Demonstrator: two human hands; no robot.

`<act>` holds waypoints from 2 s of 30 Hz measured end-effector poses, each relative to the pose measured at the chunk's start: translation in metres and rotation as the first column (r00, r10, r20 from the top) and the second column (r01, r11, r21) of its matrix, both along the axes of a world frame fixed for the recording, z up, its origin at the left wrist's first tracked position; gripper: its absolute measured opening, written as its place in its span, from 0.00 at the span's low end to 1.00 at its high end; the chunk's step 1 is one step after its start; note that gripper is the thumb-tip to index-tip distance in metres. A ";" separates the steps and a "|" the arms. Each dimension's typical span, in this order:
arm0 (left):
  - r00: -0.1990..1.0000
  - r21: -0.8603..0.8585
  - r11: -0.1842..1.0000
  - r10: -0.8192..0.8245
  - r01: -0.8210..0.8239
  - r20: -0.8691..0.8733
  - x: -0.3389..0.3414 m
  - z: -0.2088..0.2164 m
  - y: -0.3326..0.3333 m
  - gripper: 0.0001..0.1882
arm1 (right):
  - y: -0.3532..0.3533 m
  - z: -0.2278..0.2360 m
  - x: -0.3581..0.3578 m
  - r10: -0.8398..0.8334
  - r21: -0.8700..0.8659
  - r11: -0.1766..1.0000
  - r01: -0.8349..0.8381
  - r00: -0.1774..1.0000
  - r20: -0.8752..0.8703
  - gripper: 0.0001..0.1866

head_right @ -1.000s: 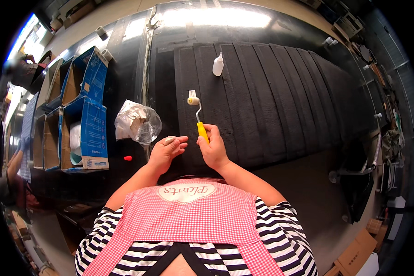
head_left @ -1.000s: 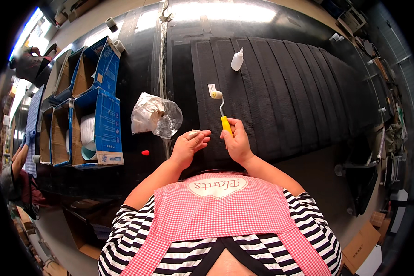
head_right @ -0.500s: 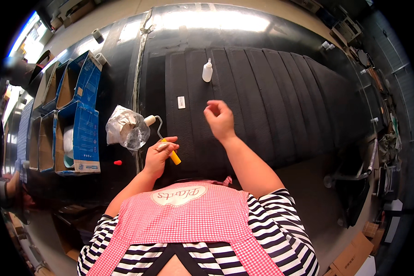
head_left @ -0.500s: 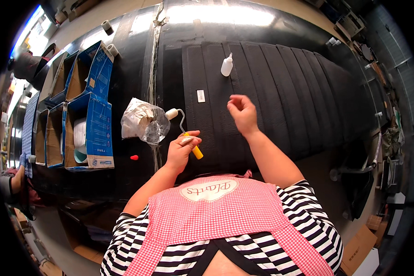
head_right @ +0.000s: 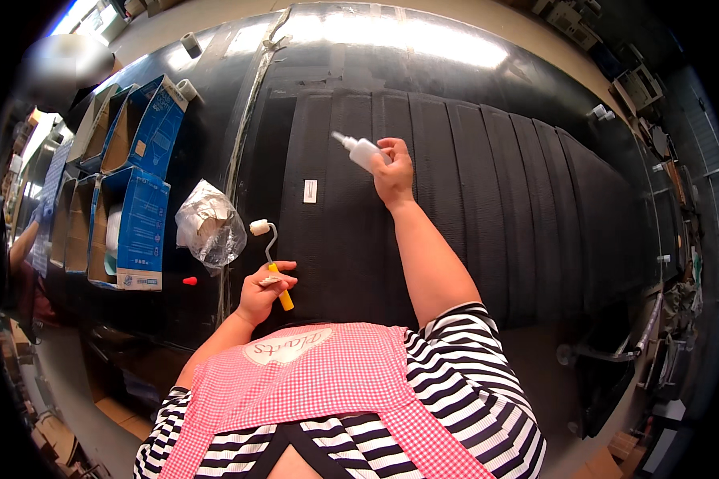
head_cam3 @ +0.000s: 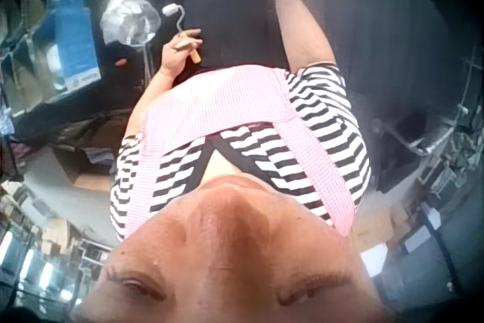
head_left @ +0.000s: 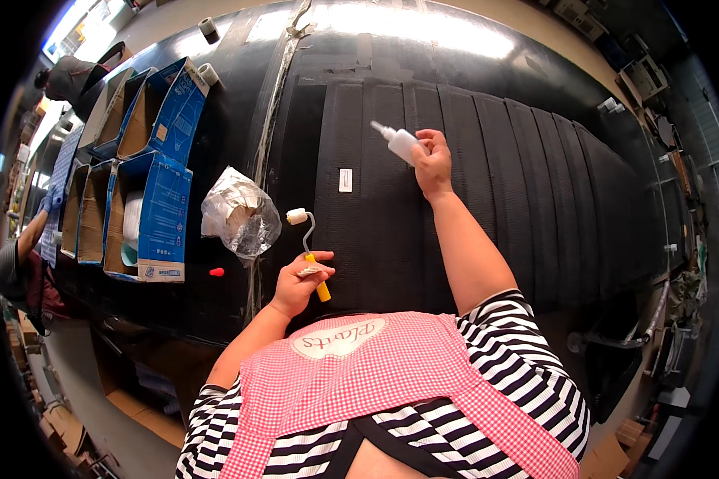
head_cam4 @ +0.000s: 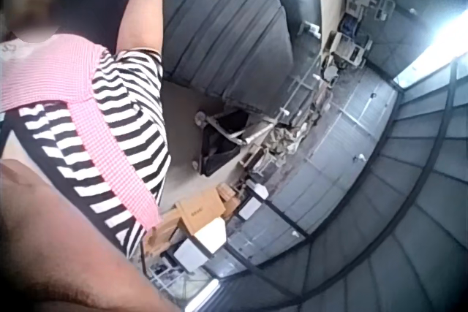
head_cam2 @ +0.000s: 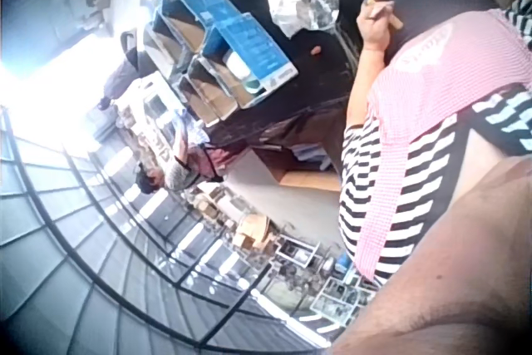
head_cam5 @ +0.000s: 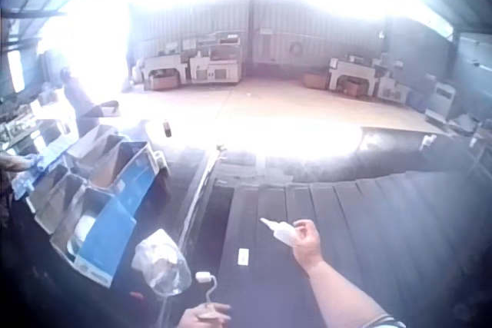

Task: The person picks up a glue bottle and a small roller, then walks to a large black surface. They apply glue to the surface and place small white labels on it, pressing them down with the roller. The person repeats this process for several labels.

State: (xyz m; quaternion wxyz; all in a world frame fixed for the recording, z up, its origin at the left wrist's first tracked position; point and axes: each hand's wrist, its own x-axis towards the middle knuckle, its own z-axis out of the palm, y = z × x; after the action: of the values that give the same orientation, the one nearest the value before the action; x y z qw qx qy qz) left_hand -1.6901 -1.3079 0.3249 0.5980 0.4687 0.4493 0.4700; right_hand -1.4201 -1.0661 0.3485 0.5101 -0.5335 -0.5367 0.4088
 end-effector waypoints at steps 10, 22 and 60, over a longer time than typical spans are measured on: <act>0.999 -0.045 0.998 0.039 -0.038 0.014 0.006 0.003 0.003 0.06 | -0.043 0.030 0.033 0.023 -0.239 0.969 -0.068 0.983 -0.184 0.18; 0.999 -0.025 0.999 0.039 -0.038 0.018 0.005 0.002 0.003 0.06 | -0.032 0.046 0.015 0.295 0.115 0.920 -0.375 0.854 0.428 0.15; 0.998 -0.021 0.999 0.048 -0.049 -0.033 0.006 0.006 0.003 0.05 | -0.005 -0.012 0.025 0.175 -0.091 0.982 -0.166 0.979 0.107 0.19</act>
State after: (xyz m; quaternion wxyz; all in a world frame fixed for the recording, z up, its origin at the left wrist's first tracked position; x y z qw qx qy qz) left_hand -1.6843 -1.3053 0.3307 0.5840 0.4588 0.4754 0.4716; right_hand -1.3949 -1.0710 0.3365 0.4191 -0.5284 -0.5920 0.4412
